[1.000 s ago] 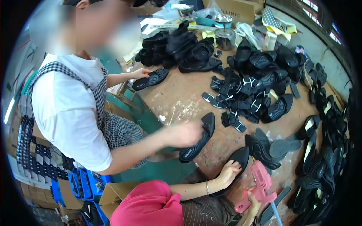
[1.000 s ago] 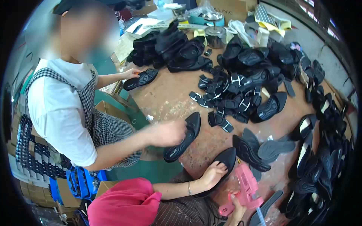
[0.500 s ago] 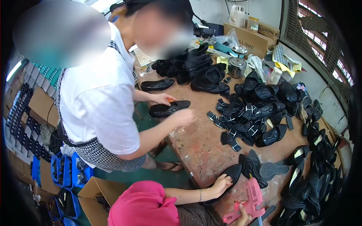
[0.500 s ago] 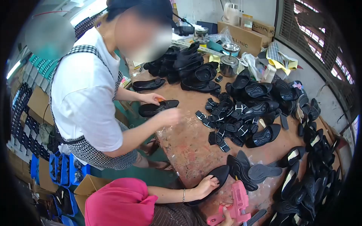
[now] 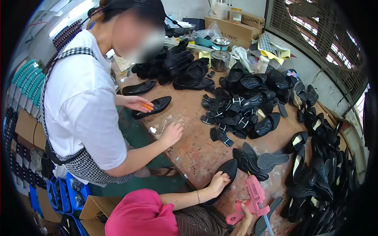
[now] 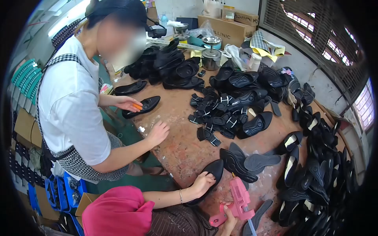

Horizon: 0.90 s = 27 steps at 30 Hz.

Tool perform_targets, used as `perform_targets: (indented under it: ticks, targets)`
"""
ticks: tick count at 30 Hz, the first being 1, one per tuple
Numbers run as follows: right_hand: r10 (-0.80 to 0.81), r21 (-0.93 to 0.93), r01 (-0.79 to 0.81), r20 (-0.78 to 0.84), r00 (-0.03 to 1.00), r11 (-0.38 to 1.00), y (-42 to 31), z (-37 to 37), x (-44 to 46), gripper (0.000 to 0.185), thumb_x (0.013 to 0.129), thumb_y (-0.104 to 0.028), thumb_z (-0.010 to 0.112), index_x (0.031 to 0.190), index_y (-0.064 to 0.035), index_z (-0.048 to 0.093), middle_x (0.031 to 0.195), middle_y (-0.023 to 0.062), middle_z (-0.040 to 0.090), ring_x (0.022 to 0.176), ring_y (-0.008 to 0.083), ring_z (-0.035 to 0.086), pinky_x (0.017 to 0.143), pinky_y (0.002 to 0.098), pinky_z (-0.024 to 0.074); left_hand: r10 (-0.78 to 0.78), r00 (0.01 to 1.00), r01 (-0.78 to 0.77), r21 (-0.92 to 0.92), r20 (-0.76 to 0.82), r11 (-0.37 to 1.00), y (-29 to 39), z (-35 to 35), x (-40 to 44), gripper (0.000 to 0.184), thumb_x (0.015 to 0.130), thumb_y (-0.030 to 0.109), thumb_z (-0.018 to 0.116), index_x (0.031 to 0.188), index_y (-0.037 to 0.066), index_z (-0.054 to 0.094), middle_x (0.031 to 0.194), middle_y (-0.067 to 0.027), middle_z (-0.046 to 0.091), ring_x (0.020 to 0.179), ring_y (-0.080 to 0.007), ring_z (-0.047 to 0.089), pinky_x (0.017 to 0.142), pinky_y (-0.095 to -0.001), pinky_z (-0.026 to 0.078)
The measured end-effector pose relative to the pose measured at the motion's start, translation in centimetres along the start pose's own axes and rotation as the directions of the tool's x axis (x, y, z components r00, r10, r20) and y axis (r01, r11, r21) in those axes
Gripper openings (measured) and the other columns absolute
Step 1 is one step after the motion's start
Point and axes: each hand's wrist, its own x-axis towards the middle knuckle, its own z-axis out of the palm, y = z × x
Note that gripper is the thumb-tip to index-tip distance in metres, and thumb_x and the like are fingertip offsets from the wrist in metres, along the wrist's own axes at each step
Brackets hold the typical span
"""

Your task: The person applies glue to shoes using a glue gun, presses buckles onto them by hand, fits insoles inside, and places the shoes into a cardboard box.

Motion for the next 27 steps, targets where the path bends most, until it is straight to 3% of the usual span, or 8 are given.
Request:
perform_targets:
  ticks: [4, 7, 13, 16, 19, 20, 24, 27]
  targets:
    - [0.045, -0.005, -0.045, -0.052, 0.998, 0.999, 0.2, -0.1, -0.1, 0.019, 0.071, 0.003, 0.062, 0.089, 0.0025, 0.055, 0.086, 0.0139, 0.059, 0.086, 0.0281, 0.060, 0.089, 0.0422, 0.0477, 0.004, 1.000, -0.003, -0.025, 0.022, 1.000, -0.2, -0.7, 0.4, 0.035, 0.071, -0.016, 0.048, 0.082, 0.011, 0.029, 0.080, -0.0021, 0.036, 0.079, -0.0162, 0.041, 0.082, -0.0312, 0.037]
    - [0.027, -0.054, -0.030, -0.057, 0.998, 0.998, -0.2, 0.7, -0.2, 0.018, 0.071, -0.003, 0.062, 0.088, 0.0008, 0.056, 0.083, 0.0121, 0.060, 0.082, 0.0252, 0.060, 0.087, 0.0378, 0.0460, -0.005, 1.000, 0.005, -0.027, 0.020, 1.000, -0.4, -0.8, 0.6, 0.035, 0.072, -0.016, 0.048, 0.083, 0.011, 0.030, 0.083, -0.0028, 0.037, 0.084, -0.0177, 0.042, 0.086, -0.0329, 0.037]
    - [0.031, -0.071, -0.038, -0.086, 0.996, 0.997, 0.0, 0.9, -0.1, 0.019, 0.071, -0.001, 0.062, 0.089, 0.0016, 0.056, 0.082, 0.0121, 0.060, 0.082, 0.0253, 0.061, 0.085, 0.0388, 0.0481, -0.025, 1.000, 0.024, -0.023, -0.012, 0.999, -0.4, -1.0, 0.6, 0.034, 0.072, -0.016, 0.048, 0.088, 0.009, 0.031, 0.090, -0.0061, 0.038, 0.098, -0.0228, 0.042, 0.097, -0.0382, 0.033]
    - [0.013, -0.065, -0.017, -0.058, 0.998, 0.998, -0.1, 1.3, 0.0, 0.019, 0.071, 0.000, 0.062, 0.089, 0.0021, 0.056, 0.082, 0.0123, 0.060, 0.083, 0.0257, 0.061, 0.086, 0.0393, 0.0485, -0.045, 0.999, 0.045, -0.021, -0.010, 0.999, -0.6, -1.5, 1.0, 0.036, 0.073, -0.016, 0.046, 0.099, 0.006, 0.034, 0.109, -0.0122, 0.044, 0.115, -0.0278, 0.040, 0.103, -0.0404, 0.028]
    - [0.005, -0.091, -0.011, -0.064, 0.998, 0.996, 0.1, 1.1, 0.0, 0.019, 0.071, 0.000, 0.062, 0.088, 0.0026, 0.056, 0.083, 0.0126, 0.060, 0.083, 0.0260, 0.061, 0.086, 0.0394, 0.0483, -0.053, 0.997, 0.053, 0.006, -0.048, 0.999, -0.5, -1.1, 0.9, 0.047, 0.074, -0.016, 0.044, 0.116, 0.000, 0.030, 0.137, -0.0215, 0.032, 0.135, -0.0328, 0.024, 0.109, -0.0434, 0.021]
    - [0.019, -0.080, -0.024, -0.063, 0.998, 0.997, 0.3, 0.9, 0.0, 0.020, 0.070, 0.001, 0.063, 0.089, 0.0030, 0.057, 0.084, 0.0125, 0.060, 0.084, 0.0261, 0.061, 0.085, 0.0387, 0.0480, -0.065, 0.998, 0.065, -0.018, -0.025, 0.998, -0.3, -1.0, 0.8, 0.064, 0.075, -0.016, 0.042, 0.133, -0.005, 0.017, 0.148, -0.0268, 0.010, 0.141, -0.0348, 0.007, 0.112, -0.0458, 0.014]
    - [0.055, -0.088, -0.064, -0.101, 0.993, 0.994, 0.4, 0.4, -0.1, 0.022, 0.069, 0.003, 0.065, 0.090, 0.0032, 0.057, 0.087, 0.0116, 0.060, 0.086, 0.0251, 0.061, 0.084, 0.0370, 0.0476, -0.067, 0.997, 0.068, 0.006, -0.046, 0.998, 0.3, -0.2, 0.2, 0.080, 0.077, -0.016, 0.042, 0.141, -0.004, -0.004, 0.148, -0.0279, 0.009, 0.140, -0.0365, 0.009, 0.112, -0.0471, 0.014]
    - [0.055, -0.092, -0.064, -0.104, 0.993, 0.994, 0.3, 0.7, -0.1, 0.023, 0.069, 0.002, 0.066, 0.091, 0.0023, 0.058, 0.087, 0.0105, 0.060, 0.084, 0.0242, 0.061, 0.082, 0.0359, 0.0478, -0.063, 0.996, 0.061, -0.023, -0.062, 0.998, 0.2, -0.4, 0.4, 0.079, 0.077, -0.016, 0.041, 0.141, -0.004, -0.004, 0.148, -0.0282, 0.009, 0.140, -0.0363, 0.009, 0.112, -0.0471, 0.014]
